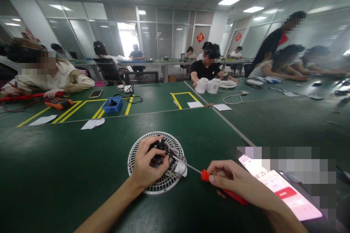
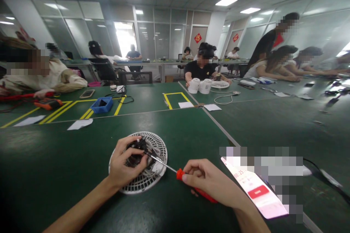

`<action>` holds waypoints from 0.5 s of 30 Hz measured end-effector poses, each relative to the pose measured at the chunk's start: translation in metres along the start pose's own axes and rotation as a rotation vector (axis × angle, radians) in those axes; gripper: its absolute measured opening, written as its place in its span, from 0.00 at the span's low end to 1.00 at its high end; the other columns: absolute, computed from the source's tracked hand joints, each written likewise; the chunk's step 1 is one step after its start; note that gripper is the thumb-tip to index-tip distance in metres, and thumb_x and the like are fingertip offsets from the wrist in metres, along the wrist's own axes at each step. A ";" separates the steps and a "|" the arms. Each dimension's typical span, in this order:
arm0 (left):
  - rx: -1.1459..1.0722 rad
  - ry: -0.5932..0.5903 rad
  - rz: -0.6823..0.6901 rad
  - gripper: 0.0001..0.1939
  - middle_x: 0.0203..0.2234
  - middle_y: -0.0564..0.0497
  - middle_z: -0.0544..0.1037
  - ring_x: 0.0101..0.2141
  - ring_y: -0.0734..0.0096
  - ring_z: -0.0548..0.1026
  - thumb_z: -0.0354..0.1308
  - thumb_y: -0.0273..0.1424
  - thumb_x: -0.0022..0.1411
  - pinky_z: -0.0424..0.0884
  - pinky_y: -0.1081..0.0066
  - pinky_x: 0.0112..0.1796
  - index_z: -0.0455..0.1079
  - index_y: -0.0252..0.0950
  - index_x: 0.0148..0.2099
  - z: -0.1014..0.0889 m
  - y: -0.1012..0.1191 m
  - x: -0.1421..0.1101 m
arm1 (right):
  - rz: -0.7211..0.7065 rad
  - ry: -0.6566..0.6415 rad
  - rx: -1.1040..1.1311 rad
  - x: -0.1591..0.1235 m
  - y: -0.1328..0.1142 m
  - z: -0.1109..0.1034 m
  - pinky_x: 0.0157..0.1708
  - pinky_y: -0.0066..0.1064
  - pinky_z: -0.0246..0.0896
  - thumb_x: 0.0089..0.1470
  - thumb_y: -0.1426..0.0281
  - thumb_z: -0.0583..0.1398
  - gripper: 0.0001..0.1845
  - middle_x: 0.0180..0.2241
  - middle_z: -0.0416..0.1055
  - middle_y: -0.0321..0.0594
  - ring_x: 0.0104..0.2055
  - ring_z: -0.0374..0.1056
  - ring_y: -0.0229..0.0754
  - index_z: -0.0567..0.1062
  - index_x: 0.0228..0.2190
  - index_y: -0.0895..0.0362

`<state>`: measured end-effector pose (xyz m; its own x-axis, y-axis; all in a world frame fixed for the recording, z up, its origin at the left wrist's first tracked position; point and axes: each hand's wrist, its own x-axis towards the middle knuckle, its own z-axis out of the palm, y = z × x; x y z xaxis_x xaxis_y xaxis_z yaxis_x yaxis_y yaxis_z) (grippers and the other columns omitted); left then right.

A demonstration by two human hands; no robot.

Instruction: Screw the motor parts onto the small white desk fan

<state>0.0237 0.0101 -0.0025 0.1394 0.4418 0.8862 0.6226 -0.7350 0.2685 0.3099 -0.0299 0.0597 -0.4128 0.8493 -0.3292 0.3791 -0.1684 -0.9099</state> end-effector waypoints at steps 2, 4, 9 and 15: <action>-0.004 0.008 -0.004 0.07 0.49 0.44 0.77 0.50 0.58 0.75 0.66 0.24 0.56 0.75 0.55 0.50 0.74 0.37 0.37 0.000 0.000 -0.001 | 0.019 0.000 0.001 0.001 0.000 0.000 0.28 0.28 0.62 0.55 0.47 0.65 0.26 0.27 0.70 0.36 0.28 0.67 0.37 0.78 0.36 0.60; -0.003 0.009 0.000 0.07 0.50 0.44 0.77 0.49 0.59 0.75 0.66 0.24 0.56 0.75 0.55 0.49 0.74 0.38 0.37 0.000 0.000 -0.001 | 0.023 -0.001 -0.003 0.003 0.001 -0.001 0.27 0.28 0.62 0.57 0.45 0.63 0.28 0.29 0.71 0.38 0.27 0.68 0.37 0.78 0.35 0.60; 0.004 0.000 -0.010 0.07 0.50 0.44 0.77 0.50 0.57 0.75 0.66 0.25 0.56 0.76 0.53 0.50 0.74 0.38 0.37 0.001 -0.001 -0.003 | 0.056 0.030 -0.027 -0.002 -0.005 -0.003 0.21 0.23 0.58 0.46 0.58 0.73 0.29 0.24 0.69 0.28 0.22 0.64 0.34 0.70 0.46 0.53; -0.001 -0.001 0.008 0.08 0.50 0.44 0.76 0.53 0.56 0.75 0.66 0.24 0.56 0.73 0.47 0.57 0.73 0.38 0.38 0.001 -0.001 -0.002 | 0.024 0.027 -0.011 -0.010 -0.014 -0.002 0.24 0.25 0.57 0.46 0.66 0.72 0.19 0.22 0.71 0.29 0.24 0.67 0.35 0.67 0.32 0.54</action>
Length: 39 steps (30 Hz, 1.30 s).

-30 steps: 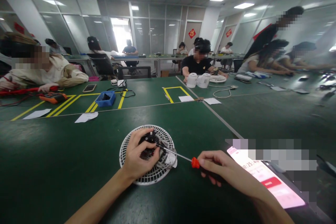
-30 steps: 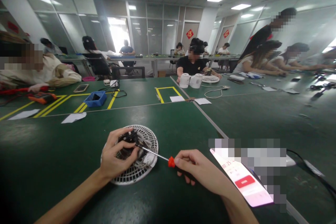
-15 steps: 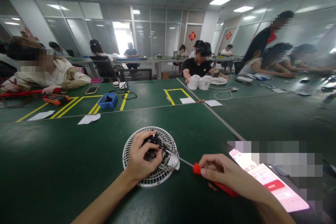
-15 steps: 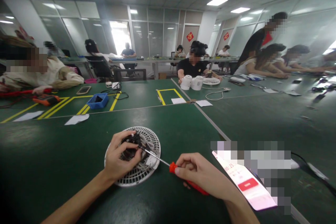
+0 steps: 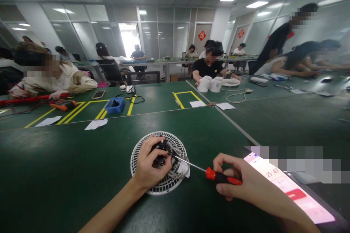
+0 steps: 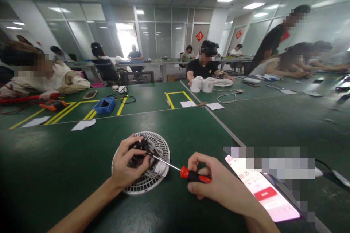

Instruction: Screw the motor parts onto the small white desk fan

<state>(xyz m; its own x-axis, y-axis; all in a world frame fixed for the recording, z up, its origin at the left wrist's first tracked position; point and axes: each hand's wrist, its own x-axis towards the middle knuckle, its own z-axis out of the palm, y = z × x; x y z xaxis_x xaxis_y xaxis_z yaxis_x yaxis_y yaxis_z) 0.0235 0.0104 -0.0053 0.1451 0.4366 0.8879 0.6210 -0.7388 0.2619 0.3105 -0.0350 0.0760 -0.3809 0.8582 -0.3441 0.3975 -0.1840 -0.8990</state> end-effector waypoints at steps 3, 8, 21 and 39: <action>0.013 0.005 0.001 0.08 0.50 0.44 0.76 0.53 0.56 0.75 0.66 0.24 0.56 0.74 0.49 0.55 0.73 0.38 0.38 -0.001 0.000 -0.001 | -0.028 0.053 -0.004 0.003 0.004 -0.001 0.27 0.27 0.62 0.48 0.61 0.72 0.18 0.25 0.73 0.33 0.28 0.70 0.39 0.71 0.35 0.55; 0.022 -0.003 -0.007 0.08 0.50 0.43 0.76 0.50 0.58 0.75 0.66 0.23 0.56 0.75 0.54 0.51 0.73 0.37 0.39 -0.001 0.000 -0.002 | -0.058 0.087 0.072 0.009 0.013 -0.003 0.27 0.28 0.67 0.57 0.47 0.64 0.25 0.32 0.74 0.38 0.30 0.71 0.39 0.74 0.40 0.57; 0.034 0.017 0.000 0.07 0.50 0.43 0.76 0.49 0.58 0.76 0.65 0.24 0.57 0.76 0.55 0.49 0.73 0.38 0.38 0.000 0.001 0.000 | -0.030 0.005 0.134 0.014 0.014 -0.002 0.27 0.27 0.69 0.46 0.59 0.74 0.24 0.32 0.72 0.34 0.29 0.71 0.37 0.69 0.36 0.54; 0.028 0.026 0.016 0.08 0.50 0.43 0.78 0.46 0.60 0.76 0.67 0.23 0.56 0.74 0.58 0.46 0.74 0.37 0.38 -0.002 0.001 -0.001 | -0.018 0.043 0.124 0.014 0.019 -0.001 0.23 0.24 0.58 0.43 0.58 0.74 0.25 0.32 0.72 0.34 0.27 0.65 0.34 0.70 0.35 0.55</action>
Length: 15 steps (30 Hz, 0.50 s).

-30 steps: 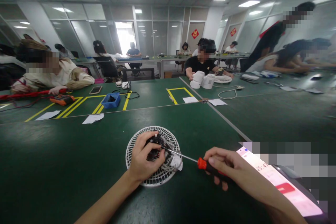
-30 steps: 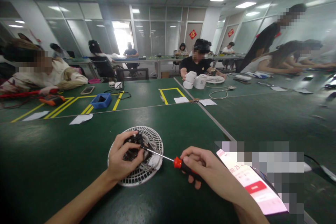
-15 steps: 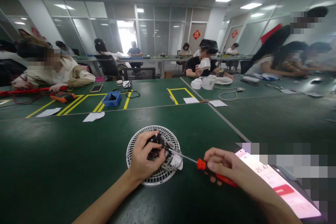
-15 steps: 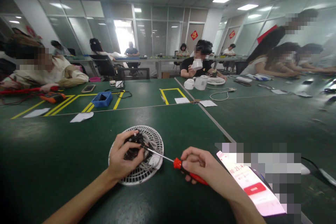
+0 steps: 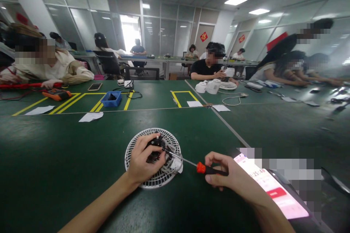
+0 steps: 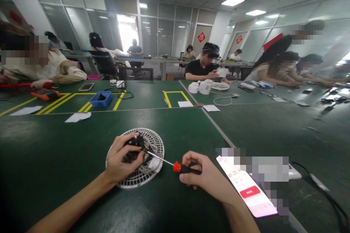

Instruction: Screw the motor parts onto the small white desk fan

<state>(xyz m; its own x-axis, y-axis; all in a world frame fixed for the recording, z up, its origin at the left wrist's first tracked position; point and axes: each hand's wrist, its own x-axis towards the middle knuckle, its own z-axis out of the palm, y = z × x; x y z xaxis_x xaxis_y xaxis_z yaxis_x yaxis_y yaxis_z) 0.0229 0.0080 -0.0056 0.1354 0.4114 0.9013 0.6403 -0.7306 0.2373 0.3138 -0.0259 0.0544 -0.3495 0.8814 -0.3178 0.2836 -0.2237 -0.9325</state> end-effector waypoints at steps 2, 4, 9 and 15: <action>-0.003 0.004 0.004 0.08 0.51 0.43 0.78 0.46 0.60 0.76 0.67 0.23 0.56 0.74 0.58 0.46 0.74 0.36 0.38 0.000 0.000 0.000 | 0.020 0.004 0.003 0.002 0.001 -0.001 0.23 0.25 0.58 0.45 0.52 0.72 0.25 0.31 0.72 0.35 0.27 0.66 0.35 0.73 0.36 0.57; -0.007 0.006 0.010 0.08 0.51 0.42 0.78 0.46 0.60 0.76 0.67 0.23 0.56 0.74 0.58 0.46 0.74 0.36 0.38 0.000 0.000 0.000 | 0.037 -0.004 -0.023 0.004 0.003 -0.002 0.24 0.25 0.58 0.52 0.47 0.67 0.27 0.31 0.74 0.38 0.27 0.67 0.35 0.76 0.36 0.59; -0.008 0.003 0.013 0.08 0.51 0.42 0.78 0.47 0.59 0.76 0.67 0.23 0.56 0.74 0.57 0.46 0.74 0.37 0.38 0.000 -0.001 -0.001 | 0.021 -0.034 -0.110 0.004 0.007 -0.003 0.22 0.25 0.56 0.61 0.44 0.58 0.30 0.32 0.76 0.42 0.26 0.66 0.35 0.76 0.35 0.60; 0.001 0.006 0.014 0.08 0.51 0.42 0.78 0.47 0.59 0.77 0.67 0.23 0.56 0.75 0.56 0.46 0.74 0.37 0.39 0.001 -0.001 -0.001 | 0.000 0.014 -0.115 0.001 0.004 0.001 0.20 0.22 0.57 0.50 0.50 0.70 0.26 0.25 0.66 0.30 0.23 0.63 0.33 0.70 0.37 0.55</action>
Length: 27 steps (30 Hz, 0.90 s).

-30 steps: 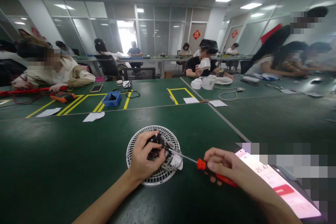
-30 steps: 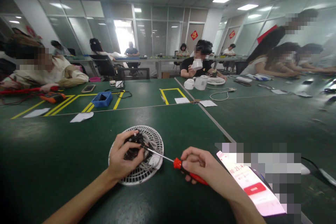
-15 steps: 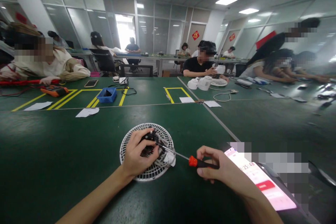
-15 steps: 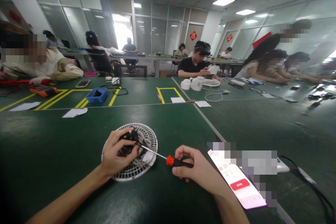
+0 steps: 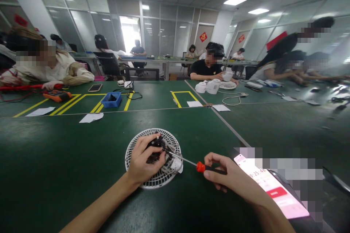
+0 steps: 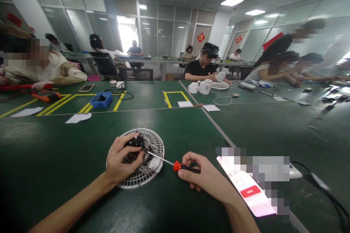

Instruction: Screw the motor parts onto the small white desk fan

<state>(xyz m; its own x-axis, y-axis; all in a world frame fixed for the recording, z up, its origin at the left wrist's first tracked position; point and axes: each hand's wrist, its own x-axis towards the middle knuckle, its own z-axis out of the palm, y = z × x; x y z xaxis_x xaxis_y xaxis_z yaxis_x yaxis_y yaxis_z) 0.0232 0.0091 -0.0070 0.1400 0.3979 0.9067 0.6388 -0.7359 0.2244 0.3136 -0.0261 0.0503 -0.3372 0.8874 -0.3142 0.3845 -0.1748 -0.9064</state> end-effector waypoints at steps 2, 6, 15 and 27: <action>0.005 0.002 0.000 0.08 0.51 0.42 0.78 0.47 0.59 0.77 0.67 0.23 0.56 0.75 0.56 0.46 0.74 0.37 0.38 0.000 0.000 0.000 | 0.004 -0.022 0.032 0.001 -0.001 0.001 0.20 0.23 0.57 0.53 0.49 0.68 0.24 0.25 0.66 0.30 0.24 0.63 0.33 0.71 0.36 0.56; 0.002 0.003 -0.004 0.09 0.51 0.42 0.78 0.47 0.59 0.76 0.68 0.22 0.56 0.75 0.57 0.46 0.74 0.37 0.38 -0.001 0.001 -0.001 | 0.041 -0.060 0.034 0.004 0.002 0.001 0.21 0.23 0.59 0.59 0.46 0.61 0.26 0.28 0.69 0.36 0.27 0.65 0.35 0.74 0.33 0.59; 0.016 0.010 0.012 0.09 0.51 0.42 0.78 0.47 0.59 0.76 0.68 0.22 0.55 0.75 0.58 0.46 0.74 0.36 0.38 -0.002 0.003 0.000 | -0.002 -0.024 0.007 -0.003 -0.003 0.004 0.20 0.21 0.58 0.47 0.58 0.73 0.24 0.25 0.66 0.28 0.24 0.61 0.33 0.66 0.36 0.53; 0.039 0.024 0.021 0.09 0.50 0.41 0.78 0.46 0.59 0.76 0.67 0.21 0.56 0.75 0.57 0.45 0.73 0.36 0.39 -0.002 0.003 -0.001 | 0.062 0.030 -0.038 0.002 0.004 0.003 0.22 0.24 0.55 0.59 0.44 0.58 0.28 0.27 0.72 0.36 0.26 0.65 0.35 0.74 0.31 0.59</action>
<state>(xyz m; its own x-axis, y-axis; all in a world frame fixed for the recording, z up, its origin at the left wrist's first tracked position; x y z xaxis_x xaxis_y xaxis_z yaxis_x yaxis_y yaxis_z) 0.0242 0.0053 -0.0065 0.1359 0.3689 0.9195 0.6646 -0.7222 0.1916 0.3115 -0.0262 0.0448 -0.2861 0.8878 -0.3605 0.4367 -0.2141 -0.8738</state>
